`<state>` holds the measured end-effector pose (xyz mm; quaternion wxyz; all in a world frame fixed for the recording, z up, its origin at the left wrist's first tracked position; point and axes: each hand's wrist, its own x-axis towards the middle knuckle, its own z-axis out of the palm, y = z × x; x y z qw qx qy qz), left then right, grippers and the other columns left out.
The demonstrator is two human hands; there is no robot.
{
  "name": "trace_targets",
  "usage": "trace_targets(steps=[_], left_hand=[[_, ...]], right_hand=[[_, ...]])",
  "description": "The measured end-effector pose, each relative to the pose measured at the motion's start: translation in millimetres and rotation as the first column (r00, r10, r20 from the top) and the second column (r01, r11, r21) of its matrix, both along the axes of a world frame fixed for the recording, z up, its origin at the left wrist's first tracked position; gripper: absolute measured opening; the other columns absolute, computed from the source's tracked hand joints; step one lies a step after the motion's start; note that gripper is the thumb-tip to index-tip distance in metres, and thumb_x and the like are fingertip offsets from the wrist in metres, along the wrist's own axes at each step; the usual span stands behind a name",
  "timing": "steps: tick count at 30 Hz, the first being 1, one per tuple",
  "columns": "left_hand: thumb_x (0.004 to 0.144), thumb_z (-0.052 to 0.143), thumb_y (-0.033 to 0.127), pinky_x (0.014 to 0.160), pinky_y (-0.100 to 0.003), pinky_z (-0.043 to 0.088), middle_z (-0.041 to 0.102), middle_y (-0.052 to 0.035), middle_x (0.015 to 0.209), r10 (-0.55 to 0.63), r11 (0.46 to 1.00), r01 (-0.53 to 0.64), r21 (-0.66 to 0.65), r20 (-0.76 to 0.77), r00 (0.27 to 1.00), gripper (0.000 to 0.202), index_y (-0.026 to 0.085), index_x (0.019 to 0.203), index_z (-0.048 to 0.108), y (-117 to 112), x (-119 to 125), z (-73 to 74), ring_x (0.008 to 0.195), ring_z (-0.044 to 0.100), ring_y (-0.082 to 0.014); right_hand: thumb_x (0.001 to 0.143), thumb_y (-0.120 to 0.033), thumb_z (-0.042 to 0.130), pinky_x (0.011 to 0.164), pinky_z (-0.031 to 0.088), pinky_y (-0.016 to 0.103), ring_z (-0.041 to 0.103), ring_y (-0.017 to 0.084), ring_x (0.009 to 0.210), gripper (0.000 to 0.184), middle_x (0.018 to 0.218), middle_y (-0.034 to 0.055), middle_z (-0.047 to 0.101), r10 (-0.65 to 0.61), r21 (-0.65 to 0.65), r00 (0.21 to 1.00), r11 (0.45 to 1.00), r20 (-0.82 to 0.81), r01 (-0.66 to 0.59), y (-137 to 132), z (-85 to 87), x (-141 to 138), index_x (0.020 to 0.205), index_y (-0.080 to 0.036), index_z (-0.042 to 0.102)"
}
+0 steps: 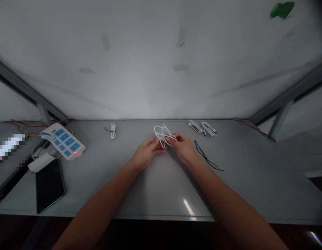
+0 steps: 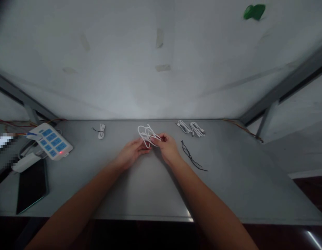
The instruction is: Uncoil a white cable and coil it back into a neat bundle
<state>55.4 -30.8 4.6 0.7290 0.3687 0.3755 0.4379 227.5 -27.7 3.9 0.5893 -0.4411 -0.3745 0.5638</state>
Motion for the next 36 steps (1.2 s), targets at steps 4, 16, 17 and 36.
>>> trace_targets(steps=[4, 16, 17, 36], left_hand=[[0.085, 0.078, 0.041, 0.084, -0.033, 0.057, 0.075, -0.0092, 0.097, 0.073, 0.995, -0.068, 0.074, -0.076, 0.994, 0.029, 0.015, 0.097, 0.077, 2, -1, -4.3, 0.088, 0.069, -0.0183], [0.081, 0.081, 0.037, 0.081, -0.036, 0.057, 0.076, -0.0069, 0.091, 0.198, 0.972, -0.192, 0.132, -0.036, 0.980, 0.029, 0.016, 0.092, 0.065, 8, -6, -4.1, 0.083, 0.073, -0.0202], [0.081, 0.081, 0.037, 0.081, -0.036, 0.057, 0.076, -0.0068, 0.091, 0.198, 0.972, -0.193, 0.135, -0.022, 0.980, 0.029, 0.017, 0.092, 0.063, 8, -6, -3.4, 0.084, 0.073, -0.0205], [0.094, 0.060, 0.051, 0.074, -0.036, 0.059, 0.077, -0.0124, 0.089, 0.170, 0.984, -0.171, -0.052, -0.026, 0.985, 0.040, 0.012, 0.096, 0.070, 10, -7, 1.7, 0.075, 0.072, -0.0215]], right_hand=[[0.059, -0.037, 0.095, 0.083, 0.050, 0.035, 0.066, 0.018, 0.079, 0.033, 0.080, 0.0009, 0.074, 0.055, -0.005, 0.997, 0.998, -0.051, -0.055, -2, -0.3, -3, 0.072, -0.022, 0.068], [0.067, -0.042, 0.089, 0.095, 0.054, 0.040, 0.071, 0.023, 0.090, 0.025, 0.092, 0.0066, 0.080, 0.217, -0.069, 0.957, 0.970, -0.193, -0.233, -3, 6.4, 1, 0.076, -0.020, 0.078], [0.068, -0.042, 0.089, 0.095, 0.053, 0.040, 0.071, 0.023, 0.091, 0.026, 0.092, 0.0067, 0.080, 0.227, -0.072, 0.954, 0.967, -0.196, -0.245, -3, 6.4, 2, 0.077, -0.020, 0.079], [0.059, -0.039, 0.093, 0.090, 0.049, 0.039, 0.066, 0.020, 0.081, 0.033, 0.085, 0.0034, 0.077, 0.190, -0.058, 0.981, 0.981, 0.041, -0.187, -2, -1.4, -2, 0.084, -0.020, 0.081]])
